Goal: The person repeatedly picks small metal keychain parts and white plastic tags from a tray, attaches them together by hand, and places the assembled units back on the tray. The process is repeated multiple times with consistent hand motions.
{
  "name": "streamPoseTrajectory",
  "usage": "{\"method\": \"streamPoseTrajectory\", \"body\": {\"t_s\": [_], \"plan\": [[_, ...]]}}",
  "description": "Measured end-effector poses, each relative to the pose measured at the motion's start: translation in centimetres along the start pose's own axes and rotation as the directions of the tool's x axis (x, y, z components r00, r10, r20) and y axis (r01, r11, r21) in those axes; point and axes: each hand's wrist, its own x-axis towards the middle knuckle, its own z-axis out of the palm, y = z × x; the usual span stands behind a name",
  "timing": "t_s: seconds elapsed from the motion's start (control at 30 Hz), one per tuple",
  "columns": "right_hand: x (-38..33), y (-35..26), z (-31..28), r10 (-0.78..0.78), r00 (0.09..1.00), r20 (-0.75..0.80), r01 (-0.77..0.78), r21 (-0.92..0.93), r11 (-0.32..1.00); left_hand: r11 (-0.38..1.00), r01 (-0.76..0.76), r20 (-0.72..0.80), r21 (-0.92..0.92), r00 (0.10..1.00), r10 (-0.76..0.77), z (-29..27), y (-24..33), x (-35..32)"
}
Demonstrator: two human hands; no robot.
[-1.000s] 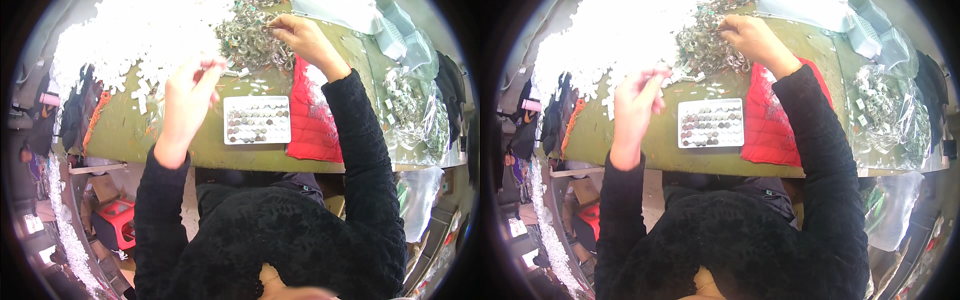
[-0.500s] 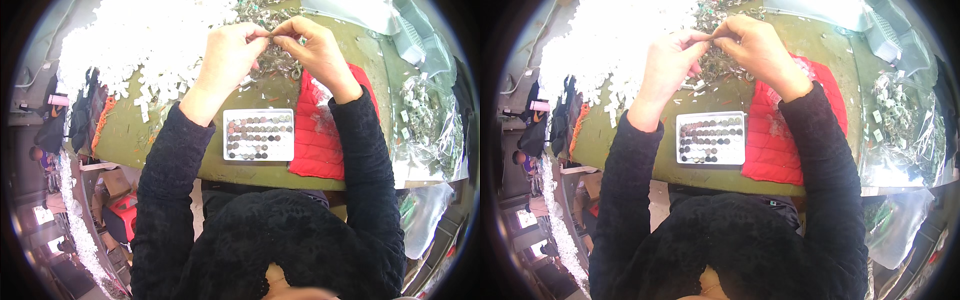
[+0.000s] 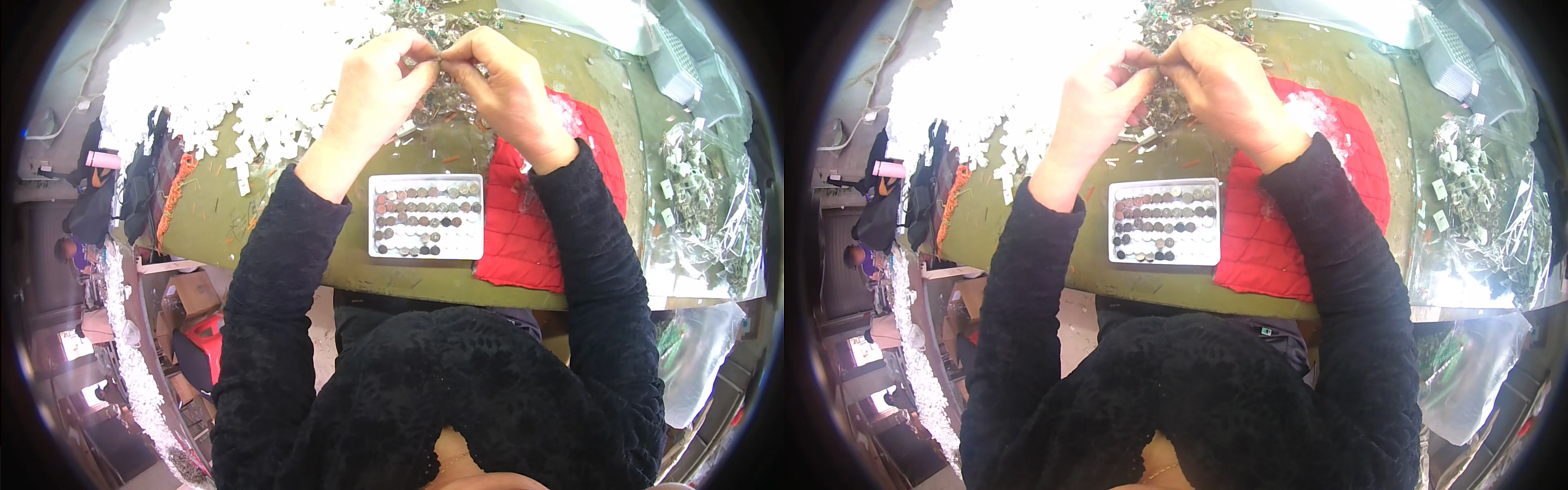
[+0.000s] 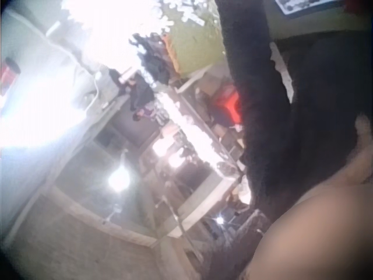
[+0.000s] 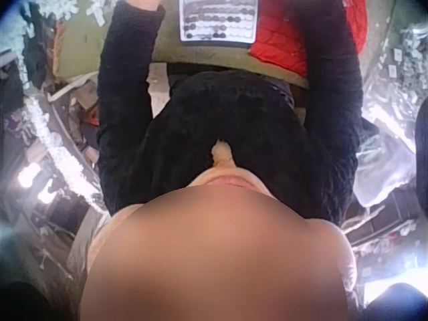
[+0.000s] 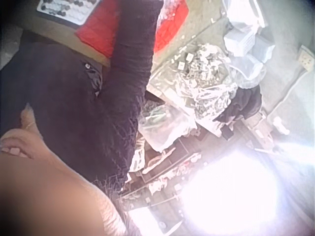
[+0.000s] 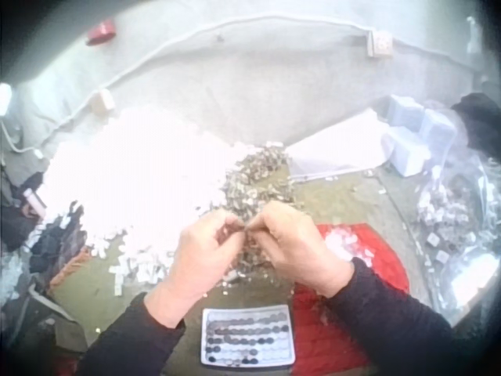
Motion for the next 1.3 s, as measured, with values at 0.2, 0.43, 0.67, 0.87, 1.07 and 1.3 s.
{"method": "streamPoseTrajectory", "body": {"t_s": [0.2,0.43,0.67,0.87,1.07,1.3], "plan": [[-0.4,-0.1,0.5,-0.034,0.997,-0.064,0.024,-0.161,0.987,0.998,-0.006,-0.049,0.063,0.999,0.009,0.9,0.4,-0.5],[-0.3,0.5,0.6,-0.001,0.989,-0.147,-0.028,-0.196,0.980,0.960,-0.153,-0.129,0.233,0.974,0.186,2.1,-0.5,0.3],[-0.1,1.2,-1.1,0.283,0.954,0.102,-0.299,0.228,0.927,0.995,0.079,-0.078,0.063,0.994,-0.074,1.2,0.7,0.1],[0.1,1.3,-0.7,0.221,0.972,0.083,-0.234,0.200,0.952,0.991,0.100,-0.068,0.085,0.993,-0.095,0.8,0.3,0.0],[-0.1,-0.7,-0.5,0.213,0.976,0.048,-0.211,-0.035,0.977,0.980,-0.050,-0.134,0.194,0.988,0.077,1.6,-0.2,-0.4],[-0.4,-1.9,0.5,0.245,0.964,-0.102,-0.254,-0.084,0.964,0.905,-0.204,-0.135,0.373,0.953,0.270,2.6,-0.6,-0.2]]}}
